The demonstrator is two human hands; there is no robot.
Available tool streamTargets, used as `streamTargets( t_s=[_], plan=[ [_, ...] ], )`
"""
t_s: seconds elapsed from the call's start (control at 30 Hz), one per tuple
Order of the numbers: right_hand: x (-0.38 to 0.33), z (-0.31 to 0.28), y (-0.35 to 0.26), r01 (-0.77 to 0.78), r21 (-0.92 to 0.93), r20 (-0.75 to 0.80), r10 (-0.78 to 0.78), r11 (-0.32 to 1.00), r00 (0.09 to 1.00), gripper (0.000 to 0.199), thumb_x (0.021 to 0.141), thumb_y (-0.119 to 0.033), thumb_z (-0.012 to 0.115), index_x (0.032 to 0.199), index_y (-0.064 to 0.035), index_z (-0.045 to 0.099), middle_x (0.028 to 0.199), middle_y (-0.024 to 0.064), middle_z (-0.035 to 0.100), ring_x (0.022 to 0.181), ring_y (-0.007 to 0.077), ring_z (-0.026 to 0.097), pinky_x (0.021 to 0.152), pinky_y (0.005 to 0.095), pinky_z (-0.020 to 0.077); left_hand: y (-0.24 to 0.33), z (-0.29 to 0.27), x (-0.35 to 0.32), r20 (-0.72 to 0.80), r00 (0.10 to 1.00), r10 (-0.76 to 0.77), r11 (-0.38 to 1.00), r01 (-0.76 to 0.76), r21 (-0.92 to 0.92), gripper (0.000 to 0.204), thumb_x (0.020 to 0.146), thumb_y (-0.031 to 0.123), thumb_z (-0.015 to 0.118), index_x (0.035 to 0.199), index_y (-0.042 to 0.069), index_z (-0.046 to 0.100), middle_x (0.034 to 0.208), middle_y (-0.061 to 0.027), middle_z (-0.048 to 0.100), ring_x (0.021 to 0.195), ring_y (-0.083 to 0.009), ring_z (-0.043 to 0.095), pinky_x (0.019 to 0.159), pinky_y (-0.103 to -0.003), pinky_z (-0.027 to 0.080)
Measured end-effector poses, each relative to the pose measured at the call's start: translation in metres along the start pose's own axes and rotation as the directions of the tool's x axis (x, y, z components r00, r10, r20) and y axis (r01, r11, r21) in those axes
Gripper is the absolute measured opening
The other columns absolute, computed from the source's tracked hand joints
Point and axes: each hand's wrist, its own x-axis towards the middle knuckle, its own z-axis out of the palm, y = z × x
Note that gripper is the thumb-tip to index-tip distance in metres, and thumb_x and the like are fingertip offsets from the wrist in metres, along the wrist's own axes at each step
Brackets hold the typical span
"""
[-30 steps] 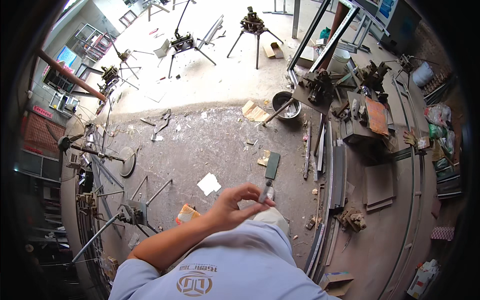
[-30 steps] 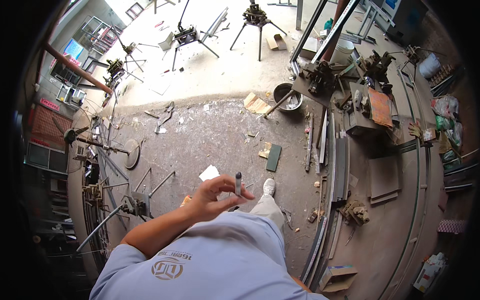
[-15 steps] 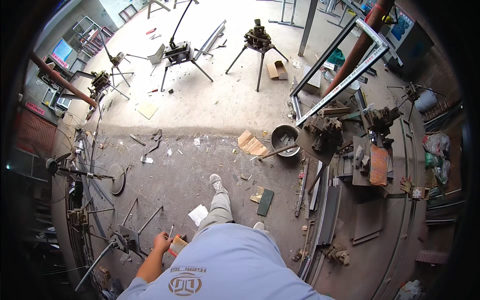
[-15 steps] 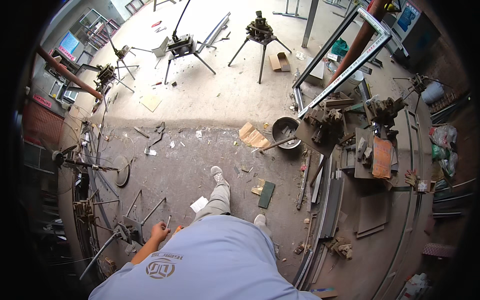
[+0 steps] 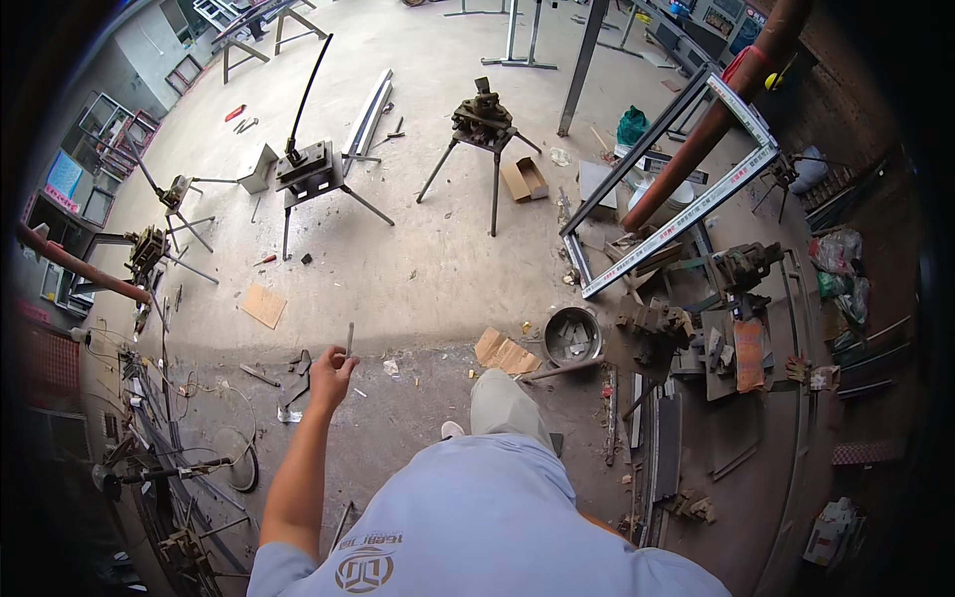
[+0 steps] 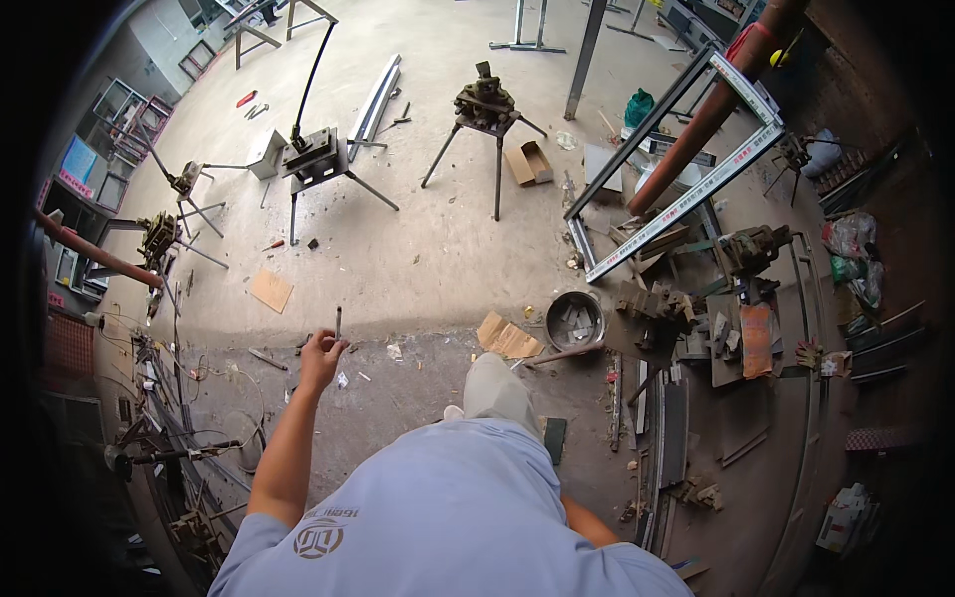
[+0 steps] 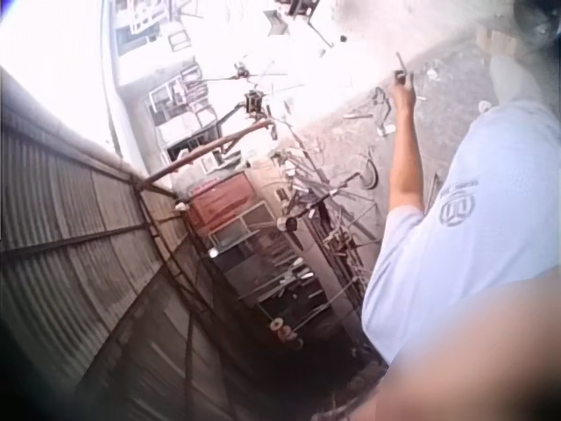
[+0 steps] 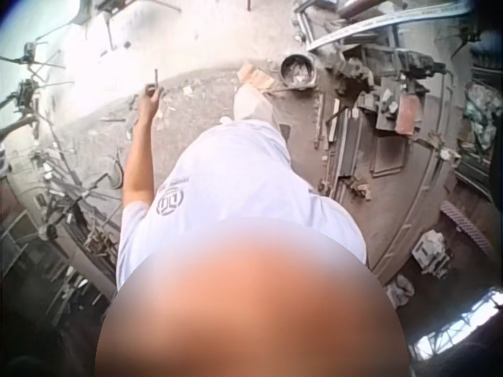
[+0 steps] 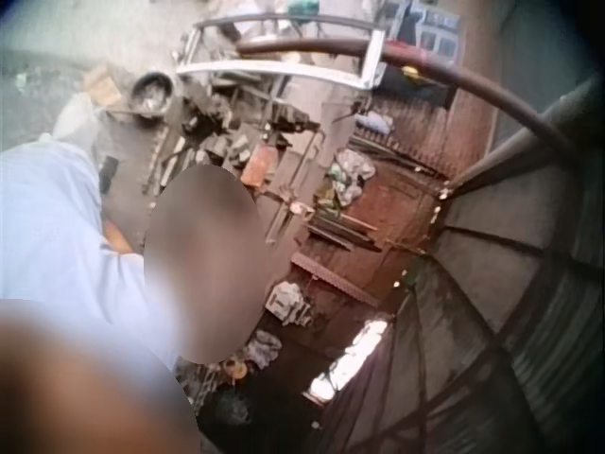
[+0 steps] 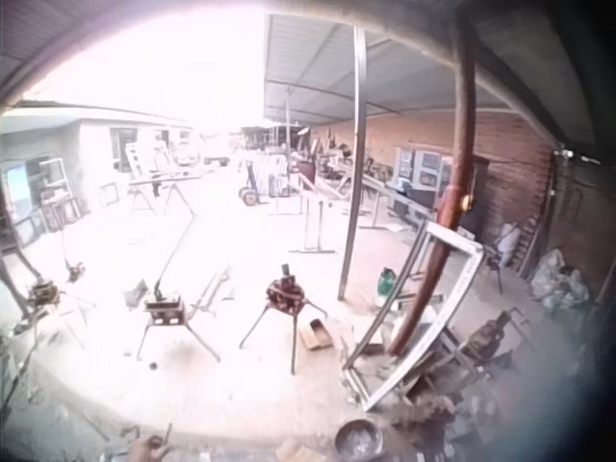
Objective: The person walks through a workshop, picks up a long metal profile, and places it on a cutting machine. They use a tape measure and a marker to measure and mark the profile at specific intervals.
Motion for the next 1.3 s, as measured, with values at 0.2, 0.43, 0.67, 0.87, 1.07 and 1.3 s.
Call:
streamTargets(
  t_s=[0.2,0.43,0.67,0.87,1.07,1.3],
  plan=[
    [0.100,0.020,-0.094,-0.037,-0.053,0.063,0.040,0.998,0.997,0.037,0.081,-0.025,0.064,0.115,-0.0114,0.069,0.107,0.0220,0.069,0.103,0.0331,0.066,0.092,0.0385,0.0512,-0.003,0.004,0.097,0.141,0.986,0.091,0.962,-0.123,0.244,0.027,0.084,0.023,0.077,0.100,0.006,0.064,0.087,-0.0157,0.074,0.080,-0.0289,0.072,0.070,-0.038,0.054],
    [0.183,0.006,-0.184,-0.182,-0.293,0.279,0.266,0.939,0.923,0.041,0.081,-0.024,0.063,0.119,-0.0119,0.067,0.110,0.0223,0.068,0.106,0.0334,0.065,0.093,0.0384,0.0509,-0.022,-0.037,0.153,0.232,0.866,-0.443,0.830,0.298,0.471,0.033,0.081,0.023,0.079,0.104,0.004,0.066,0.092,-0.0161,0.074,0.083,-0.0288,0.073,0.074,-0.039,0.056],
    [0.300,-0.034,-0.350,-0.127,-0.317,0.281,0.221,0.940,0.934,0.044,0.080,-0.023,0.062,0.123,-0.0125,0.066,0.113,0.0226,0.067,0.109,0.0337,0.065,0.095,0.0383,0.0505,0.009,-0.065,0.268,-0.007,0.900,-0.436,0.896,0.434,0.088,0.027,0.082,0.015,0.077,0.100,0.000,0.064,0.087,-0.0159,0.074,0.078,-0.0209,0.071,0.071,-0.033,0.054],
    [0.397,-0.005,-0.483,-0.098,-0.363,0.274,0.207,0.927,0.939,0.047,0.080,-0.023,0.061,0.127,-0.0130,0.065,0.116,0.0229,0.067,0.111,0.0339,0.064,0.096,0.0383,0.0502,0.002,-0.077,0.407,-0.009,0.938,-0.346,0.932,0.345,0.111,0.027,0.084,0.019,0.076,0.101,0.002,0.064,0.088,-0.0153,0.074,0.079,-0.0239,0.072,0.072,-0.036,0.054],
    [0.482,0.040,-0.664,-0.043,-0.386,0.204,0.131,0.921,0.970,0.048,0.082,-0.020,0.059,0.129,-0.0144,0.064,0.117,0.0233,0.067,0.112,0.0347,0.064,0.096,0.0389,0.0504,0.030,-0.112,0.602,0.049,0.987,-0.150,0.989,0.149,0.016,0.024,0.086,0.021,0.075,0.100,0.005,0.064,0.089,-0.0145,0.074,0.081,-0.0263,0.072,0.073,-0.037,0.053],
    [0.546,0.039,-0.863,0.155,-0.252,0.029,-0.153,0.955,0.988,0.043,0.092,-0.023,0.054,0.132,-0.0094,0.061,0.114,0.0226,0.068,0.107,0.0296,0.066,0.093,0.0361,0.0498,0.162,-0.186,0.801,-0.071,0.957,0.282,0.941,-0.290,-0.176,0.015,0.090,0.009,0.070,0.100,0.001,0.063,0.088,-0.0115,0.074,0.086,-0.0184,0.072,0.077,-0.030,0.053]
  ],
)
